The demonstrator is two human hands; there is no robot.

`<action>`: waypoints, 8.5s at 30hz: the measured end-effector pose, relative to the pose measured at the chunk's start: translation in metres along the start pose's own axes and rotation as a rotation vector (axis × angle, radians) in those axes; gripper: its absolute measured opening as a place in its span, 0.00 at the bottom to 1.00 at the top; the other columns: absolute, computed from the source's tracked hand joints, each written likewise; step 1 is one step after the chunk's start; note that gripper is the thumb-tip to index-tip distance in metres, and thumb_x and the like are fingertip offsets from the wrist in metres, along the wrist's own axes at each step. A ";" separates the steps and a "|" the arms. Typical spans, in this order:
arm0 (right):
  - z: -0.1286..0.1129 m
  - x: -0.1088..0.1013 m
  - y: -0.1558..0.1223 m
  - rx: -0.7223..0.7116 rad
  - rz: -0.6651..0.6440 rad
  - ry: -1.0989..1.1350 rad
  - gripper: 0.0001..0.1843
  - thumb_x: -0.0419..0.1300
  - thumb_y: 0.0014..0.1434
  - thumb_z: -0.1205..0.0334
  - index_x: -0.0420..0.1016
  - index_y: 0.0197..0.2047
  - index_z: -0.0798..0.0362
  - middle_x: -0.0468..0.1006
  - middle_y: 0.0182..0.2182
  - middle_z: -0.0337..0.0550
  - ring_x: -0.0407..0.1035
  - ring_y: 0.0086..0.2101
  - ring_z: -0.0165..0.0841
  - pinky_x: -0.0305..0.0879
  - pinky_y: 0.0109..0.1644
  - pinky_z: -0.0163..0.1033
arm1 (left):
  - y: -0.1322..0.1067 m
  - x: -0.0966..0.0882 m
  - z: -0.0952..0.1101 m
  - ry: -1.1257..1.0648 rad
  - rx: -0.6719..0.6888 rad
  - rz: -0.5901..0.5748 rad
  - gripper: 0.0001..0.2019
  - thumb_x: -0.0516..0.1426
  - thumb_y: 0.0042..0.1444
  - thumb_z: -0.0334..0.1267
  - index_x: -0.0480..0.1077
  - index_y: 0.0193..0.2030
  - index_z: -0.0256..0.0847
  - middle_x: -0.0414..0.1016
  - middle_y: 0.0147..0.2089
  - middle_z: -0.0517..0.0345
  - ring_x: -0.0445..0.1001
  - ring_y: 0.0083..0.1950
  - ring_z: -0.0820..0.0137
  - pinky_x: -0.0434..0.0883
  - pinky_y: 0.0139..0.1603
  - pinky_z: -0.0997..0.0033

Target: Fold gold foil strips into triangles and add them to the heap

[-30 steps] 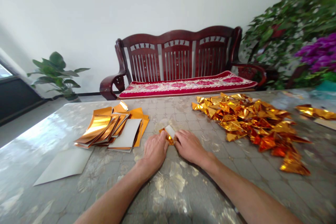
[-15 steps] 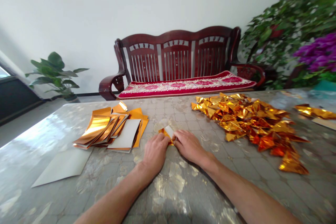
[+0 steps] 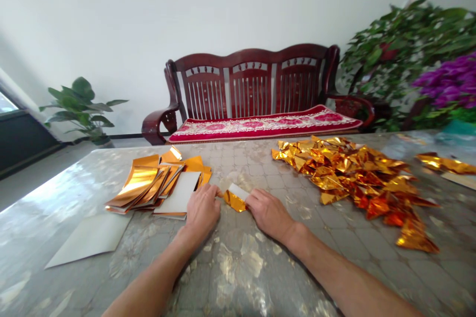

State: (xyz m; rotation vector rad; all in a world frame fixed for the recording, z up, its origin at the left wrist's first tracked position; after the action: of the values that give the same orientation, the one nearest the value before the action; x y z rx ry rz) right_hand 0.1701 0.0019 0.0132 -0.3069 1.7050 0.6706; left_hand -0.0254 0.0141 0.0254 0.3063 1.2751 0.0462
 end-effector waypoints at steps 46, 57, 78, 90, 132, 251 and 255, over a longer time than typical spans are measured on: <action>0.004 -0.004 0.004 0.061 0.074 0.026 0.03 0.60 0.63 0.63 0.72 0.36 0.52 0.72 0.38 0.44 0.64 0.43 0.37 0.59 0.48 0.40 | -0.001 0.021 0.011 -0.163 0.248 -0.066 0.11 0.57 0.64 0.36 0.73 0.52 0.45 0.77 0.49 0.56 0.74 0.51 0.66 0.69 0.52 0.70; 0.007 -0.001 0.005 0.055 0.107 0.036 0.03 0.61 0.62 0.64 0.72 0.36 0.52 0.73 0.38 0.44 0.64 0.42 0.37 0.61 0.48 0.40 | -0.014 0.015 0.030 0.100 0.419 -0.068 0.10 0.51 0.67 0.36 0.74 0.41 0.43 0.78 0.44 0.56 0.73 0.44 0.65 0.69 0.48 0.65; 0.006 -0.006 0.004 0.149 0.092 0.159 0.11 0.56 0.65 0.62 0.80 0.35 0.48 0.78 0.37 0.42 0.69 0.41 0.35 0.61 0.46 0.39 | -0.060 0.025 0.064 0.104 0.539 -0.082 0.23 0.53 0.64 0.38 0.62 0.65 0.34 0.67 0.66 0.47 0.67 0.62 0.57 0.63 0.64 0.58; 0.004 0.000 0.006 0.230 0.094 0.190 0.05 0.64 0.58 0.56 0.81 0.38 0.43 0.77 0.38 0.40 0.67 0.43 0.36 0.59 0.45 0.39 | -0.038 0.012 0.019 -0.384 0.102 -0.061 0.12 0.54 0.57 0.27 0.74 0.44 0.43 0.76 0.40 0.58 0.74 0.38 0.70 0.69 0.42 0.71; 0.006 0.002 0.008 0.194 0.057 0.220 0.04 0.62 0.58 0.63 0.74 0.30 0.50 0.74 0.34 0.39 0.66 0.40 0.34 0.58 0.43 0.37 | -0.021 0.010 0.010 -0.371 0.136 -0.132 0.10 0.55 0.52 0.26 0.76 0.34 0.42 0.75 0.37 0.58 0.73 0.44 0.67 0.66 0.48 0.70; 0.046 0.000 0.018 0.075 -0.066 0.413 0.01 0.63 0.58 0.65 0.75 0.35 0.51 0.73 0.37 0.39 0.67 0.42 0.33 0.60 0.45 0.36 | -0.035 0.019 0.052 0.019 0.560 -0.081 0.12 0.50 0.67 0.33 0.67 0.55 0.41 0.73 0.51 0.53 0.70 0.54 0.64 0.70 0.56 0.61; 0.044 0.000 0.019 0.089 -0.074 0.399 0.01 0.62 0.59 0.66 0.74 0.35 0.51 0.73 0.38 0.40 0.67 0.43 0.33 0.60 0.46 0.37 | -0.035 0.018 0.050 0.001 0.571 -0.085 0.11 0.51 0.67 0.34 0.67 0.54 0.42 0.74 0.52 0.53 0.71 0.53 0.65 0.70 0.56 0.62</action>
State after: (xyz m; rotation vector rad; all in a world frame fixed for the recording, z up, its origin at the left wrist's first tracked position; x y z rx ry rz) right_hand 0.1958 0.0426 0.0134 -0.4617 2.0845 0.4981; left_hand 0.0228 -0.0259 0.0131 0.7396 1.2841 -0.3971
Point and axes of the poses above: each hand's wrist, its own y-axis towards the middle knuckle, its own x-axis out of the palm, z = x × y, the point moved 3 cm from there along y, towards the middle knuckle
